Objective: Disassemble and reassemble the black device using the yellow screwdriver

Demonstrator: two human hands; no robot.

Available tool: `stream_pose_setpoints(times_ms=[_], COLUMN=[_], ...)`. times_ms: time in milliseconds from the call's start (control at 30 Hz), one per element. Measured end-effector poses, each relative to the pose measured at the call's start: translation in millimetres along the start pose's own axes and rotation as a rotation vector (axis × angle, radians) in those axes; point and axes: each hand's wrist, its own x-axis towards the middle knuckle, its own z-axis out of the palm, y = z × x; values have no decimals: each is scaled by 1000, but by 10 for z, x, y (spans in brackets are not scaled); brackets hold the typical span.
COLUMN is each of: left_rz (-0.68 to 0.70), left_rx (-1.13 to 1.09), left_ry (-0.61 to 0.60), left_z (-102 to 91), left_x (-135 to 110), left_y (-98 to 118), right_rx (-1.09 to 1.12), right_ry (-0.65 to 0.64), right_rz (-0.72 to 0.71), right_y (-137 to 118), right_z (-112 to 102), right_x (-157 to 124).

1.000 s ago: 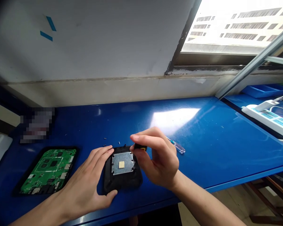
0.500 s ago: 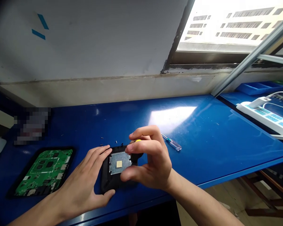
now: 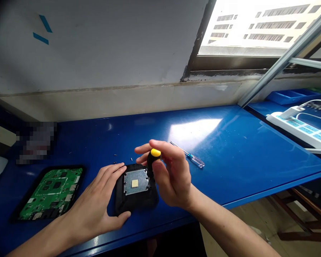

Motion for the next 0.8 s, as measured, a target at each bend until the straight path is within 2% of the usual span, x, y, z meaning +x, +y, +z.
stream_pose_setpoints(times_ms=[167, 300, 533, 700, 800], left_rz=[8, 11, 6, -1, -5], left_rx=[-3, -3, -10, -19, -23], left_ry=[6, 8, 3, -9, -6], left_z=[-3, -6, -7, -18, -16], left_x=[-2, 3, 5, 10, 1], left_y=[0, -2, 4, 15, 16], right_rx=[49, -118, -298, -146, -104], right_ry=[-13, 17, 81, 0, 1], right_rz=[-28, -133, -161, -81, -101], right_y=[26, 33, 20, -10, -10], right_z=[-37, -57, -70, -36, -20], right_x=[-29, 26, 43, 26, 6])
